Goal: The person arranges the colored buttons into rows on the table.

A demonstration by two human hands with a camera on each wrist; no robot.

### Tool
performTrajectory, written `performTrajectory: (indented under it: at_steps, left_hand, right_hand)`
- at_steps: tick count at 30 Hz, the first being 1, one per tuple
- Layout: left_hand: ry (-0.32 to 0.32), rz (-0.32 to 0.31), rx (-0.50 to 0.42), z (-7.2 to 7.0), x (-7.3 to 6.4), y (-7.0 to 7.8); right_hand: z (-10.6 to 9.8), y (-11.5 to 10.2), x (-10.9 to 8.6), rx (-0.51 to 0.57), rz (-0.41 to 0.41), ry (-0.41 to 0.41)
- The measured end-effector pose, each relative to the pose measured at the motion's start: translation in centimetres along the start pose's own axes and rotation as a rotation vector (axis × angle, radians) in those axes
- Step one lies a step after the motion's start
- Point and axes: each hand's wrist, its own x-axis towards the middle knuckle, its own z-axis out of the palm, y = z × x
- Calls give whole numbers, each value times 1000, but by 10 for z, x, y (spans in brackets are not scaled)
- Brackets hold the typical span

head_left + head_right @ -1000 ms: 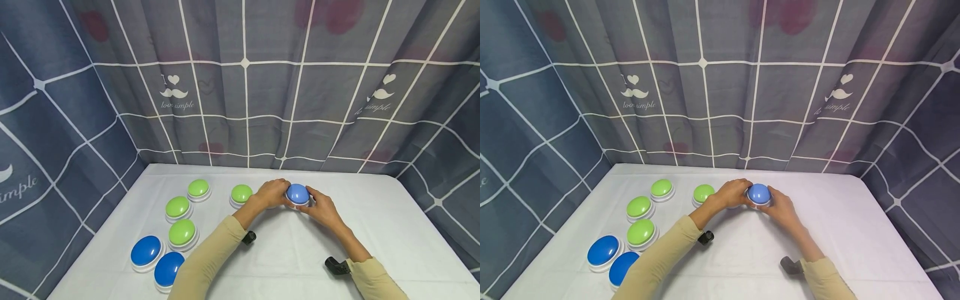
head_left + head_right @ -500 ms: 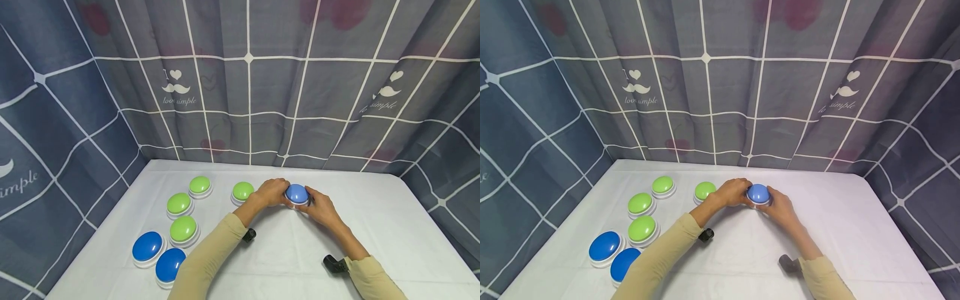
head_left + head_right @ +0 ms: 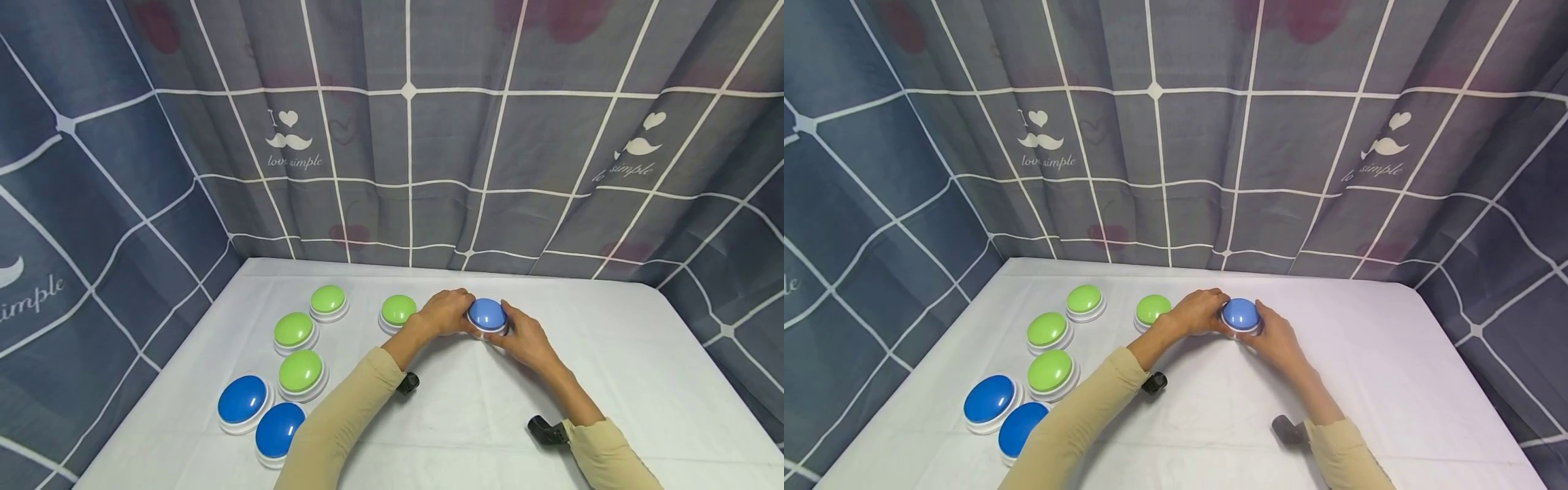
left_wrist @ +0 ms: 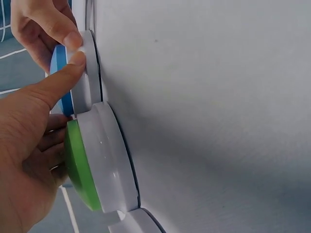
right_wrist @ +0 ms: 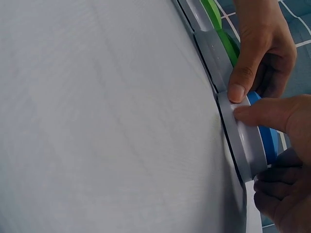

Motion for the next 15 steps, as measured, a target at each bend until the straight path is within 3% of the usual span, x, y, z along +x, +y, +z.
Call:
performTrajectory:
  at_steps: [7, 15]
  left_hand:
    - [44, -22, -9, -14, -14, -3]
    - [98, -61, -20, -50, -55, -20]
  right_hand:
    - [1, -6, 2, 11, -57, 40]
    - [1, -38, 5, 68, -74, 79]
